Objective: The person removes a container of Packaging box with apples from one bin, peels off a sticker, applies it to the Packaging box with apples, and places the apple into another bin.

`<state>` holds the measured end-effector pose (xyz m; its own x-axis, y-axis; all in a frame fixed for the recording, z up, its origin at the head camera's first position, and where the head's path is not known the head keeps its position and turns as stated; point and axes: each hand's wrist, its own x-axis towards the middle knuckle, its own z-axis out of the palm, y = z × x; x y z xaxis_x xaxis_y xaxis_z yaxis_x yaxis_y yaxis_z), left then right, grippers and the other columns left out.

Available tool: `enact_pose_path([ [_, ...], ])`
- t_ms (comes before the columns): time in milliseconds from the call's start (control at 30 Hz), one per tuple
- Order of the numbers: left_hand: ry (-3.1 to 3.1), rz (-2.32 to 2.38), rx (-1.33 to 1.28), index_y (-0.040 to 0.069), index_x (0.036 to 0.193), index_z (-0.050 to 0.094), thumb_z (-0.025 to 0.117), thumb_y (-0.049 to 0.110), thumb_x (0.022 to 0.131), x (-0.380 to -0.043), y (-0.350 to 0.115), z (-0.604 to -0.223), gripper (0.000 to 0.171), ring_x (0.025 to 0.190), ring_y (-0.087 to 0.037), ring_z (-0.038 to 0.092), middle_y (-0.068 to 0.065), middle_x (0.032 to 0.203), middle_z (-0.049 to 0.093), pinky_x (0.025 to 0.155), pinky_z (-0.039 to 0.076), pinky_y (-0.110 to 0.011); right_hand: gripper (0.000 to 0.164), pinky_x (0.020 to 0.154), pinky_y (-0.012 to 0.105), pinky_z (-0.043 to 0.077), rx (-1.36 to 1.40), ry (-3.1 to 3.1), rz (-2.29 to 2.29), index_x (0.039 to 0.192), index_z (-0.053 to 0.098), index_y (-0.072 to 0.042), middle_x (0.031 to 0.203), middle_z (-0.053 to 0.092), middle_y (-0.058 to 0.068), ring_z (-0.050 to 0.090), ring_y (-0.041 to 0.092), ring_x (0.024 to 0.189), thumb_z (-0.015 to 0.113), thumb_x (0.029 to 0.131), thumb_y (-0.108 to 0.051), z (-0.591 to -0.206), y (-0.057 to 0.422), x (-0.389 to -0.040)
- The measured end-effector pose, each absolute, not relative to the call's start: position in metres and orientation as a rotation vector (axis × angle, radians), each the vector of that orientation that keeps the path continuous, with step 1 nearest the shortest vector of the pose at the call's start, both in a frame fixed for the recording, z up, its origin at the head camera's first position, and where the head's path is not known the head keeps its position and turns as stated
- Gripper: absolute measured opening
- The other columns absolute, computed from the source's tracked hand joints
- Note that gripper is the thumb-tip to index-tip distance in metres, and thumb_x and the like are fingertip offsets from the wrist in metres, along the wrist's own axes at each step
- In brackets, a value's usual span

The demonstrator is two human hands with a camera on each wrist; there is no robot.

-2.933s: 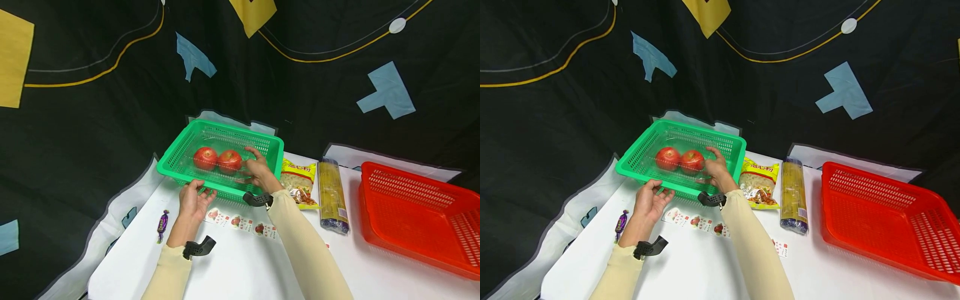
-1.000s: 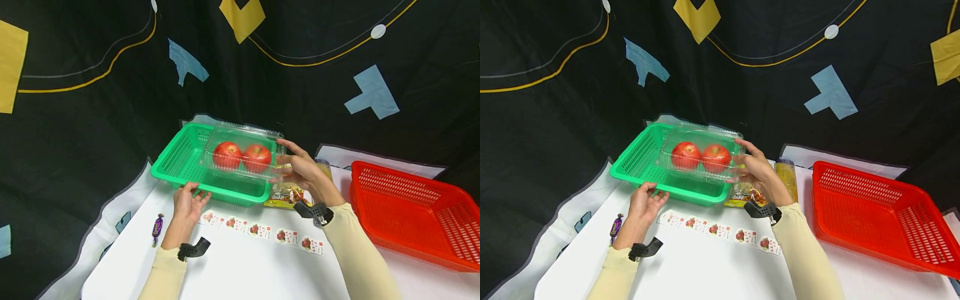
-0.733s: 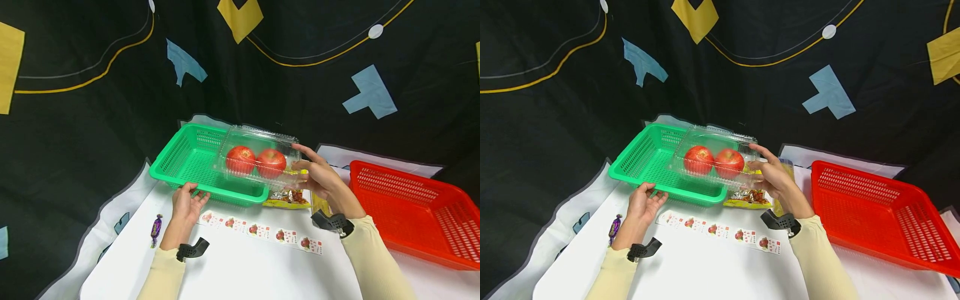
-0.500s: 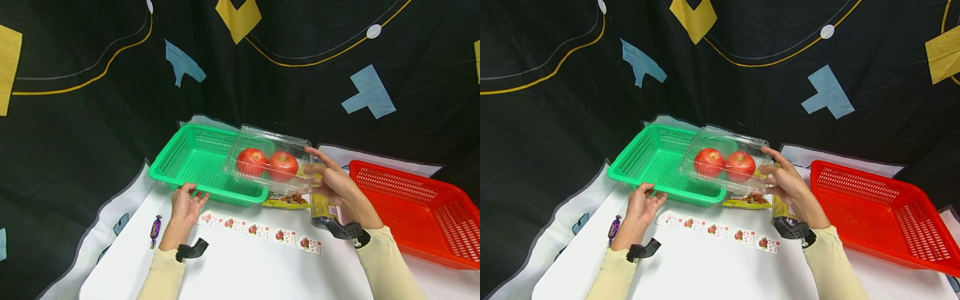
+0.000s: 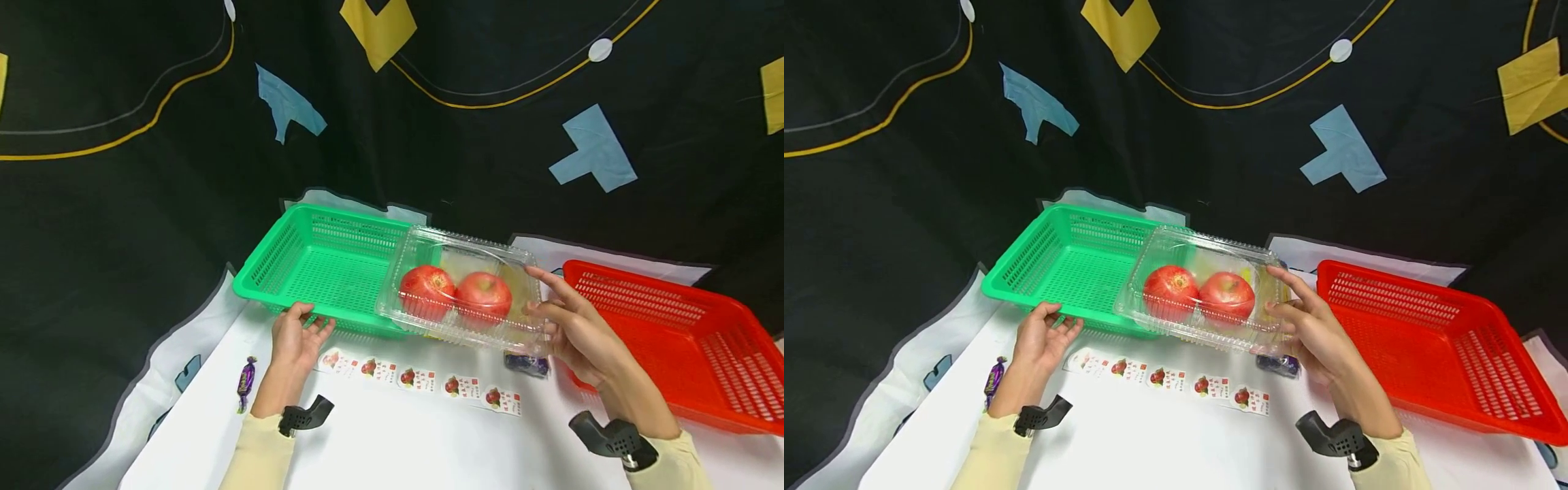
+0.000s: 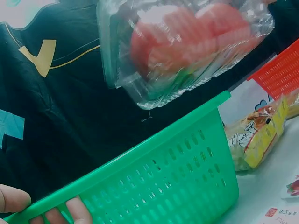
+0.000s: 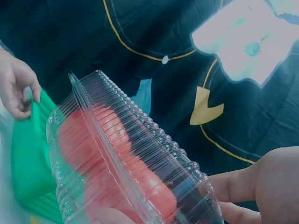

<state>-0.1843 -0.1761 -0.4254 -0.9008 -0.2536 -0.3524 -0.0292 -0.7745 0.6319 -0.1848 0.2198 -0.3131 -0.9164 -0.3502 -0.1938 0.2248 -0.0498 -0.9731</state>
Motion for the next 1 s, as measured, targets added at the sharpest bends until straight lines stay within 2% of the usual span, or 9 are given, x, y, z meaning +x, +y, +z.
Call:
enact_pose_path([
  [67,-0.998,-2.777,0.647,0.010,0.098,0.032,0.044,0.001,0.096,-0.184,-0.177,-0.426,0.015,0.093,-0.023,0.044,-0.005,0.100,0.034,0.086,0.050,-0.037,0.060,0.077,0.039,0.056,-0.149,1.847,-2.031,0.154,0.028,-0.028,0.133,0.027,0.015,0.057,0.023,0.104,0.051,0.102,-0.010,-0.315,0.222,-0.177],
  [233,-1.006,-2.778,0.655,0.011,0.099,0.031,0.044,0.002,0.096,-0.183,-0.177,-0.426,0.016,0.092,-0.024,0.046,-0.005,0.100,0.034,0.086,0.051,-0.038,0.058,0.077,0.039,0.056,-0.175,1.882,-2.021,0.153,0.029,-0.028,0.135,0.027,0.017,0.060,0.024,0.102,0.050,0.102,-0.011,-0.321,0.229,-0.158],
  [267,-1.011,-2.777,0.658,0.011,0.099,0.031,0.044,0.002,0.096,-0.183,-0.177,-0.426,0.016,0.092,-0.023,0.047,-0.005,0.100,0.034,0.086,0.051,-0.037,0.058,0.079,0.046,0.055,-0.172,1.882,-2.020,0.153,0.028,-0.028,0.136,0.028,0.018,0.061,0.028,0.105,0.050,0.102,-0.011,-0.323,0.231,-0.154],
  [333,-1.018,-2.773,0.659,0.011,0.099,0.032,0.044,0.002,0.096,-0.183,-0.177,-0.427,0.015,0.091,-0.023,0.047,-0.005,0.100,0.035,0.086,0.051,-0.037,0.059,0.080,0.049,0.054,-0.146,1.893,-2.009,0.154,0.028,-0.030,0.136,0.029,0.017,0.058,0.029,0.109,0.050,0.102,-0.011,-0.325,0.234,-0.147],
  [533,-1.033,-2.768,0.665,0.011,0.099,0.031,0.043,0.002,0.097,-0.181,-0.178,-0.427,0.015,0.089,-0.022,0.047,-0.005,0.100,0.035,0.086,0.051,-0.037,0.061,0.082,0.050,0.054,0.023,1.925,-1.963,0.154,0.028,-0.035,0.135,0.031,0.018,0.056,0.033,0.111,0.050,0.102,-0.012,-0.335,0.239,-0.124],
  [767,-1.035,-2.788,0.655,0.011,0.101,0.030,0.043,0.002,0.098,-0.181,-0.177,-0.427,0.015,0.091,-0.023,0.047,-0.005,0.102,0.034,0.091,0.050,-0.039,0.065,0.086,0.049,0.053,0.269,1.947,-1.864,0.154,0.023,-0.038,0.146,0.022,0.015,0.058,0.033,0.110,0.055,0.100,-0.019,-0.348,0.240,-0.098],
  [833,-1.038,-2.792,0.652,0.010,0.101,0.030,0.043,0.002,0.098,-0.181,-0.177,-0.426,0.016,0.092,-0.023,0.047,-0.005,0.101,0.034,0.092,0.049,-0.039,0.067,0.086,0.049,0.053,0.274,1.965,-1.832,0.154,0.022,-0.039,0.142,0.026,0.017,0.060,0.033,0.109,0.056,0.100,-0.019,-0.354,0.243,-0.091],
  [900,-1.045,-2.796,0.648,0.010,0.102,0.029,0.043,0.002,0.099,-0.181,-0.178,-0.426,0.016,0.092,-0.023,0.047,-0.005,0.102,0.033,0.093,0.049,-0.039,0.067,0.084,0.049,0.054,0.245,1.968,-1.814,0.151,0.024,-0.045,0.137,0.034,0.018,0.062,0.032,0.108,0.056,0.100,-0.018,-0.363,0.247,-0.084],
  [1000,-1.054,-2.794,0.642,0.010,0.102,0.028,0.043,0.002,0.099,-0.181,-0.178,-0.426,0.016,0.092,-0.023,0.047,-0.005,0.101,0.033,0.093,0.049,-0.040,0.065,0.075,0.051,0.056,0.112,1.987,-1.815,0.147,0.031,-0.047,0.117,0.044,0.018,0.064,0.030,0.099,0.056,0.099,-0.011,-0.379,0.252,-0.075],
])
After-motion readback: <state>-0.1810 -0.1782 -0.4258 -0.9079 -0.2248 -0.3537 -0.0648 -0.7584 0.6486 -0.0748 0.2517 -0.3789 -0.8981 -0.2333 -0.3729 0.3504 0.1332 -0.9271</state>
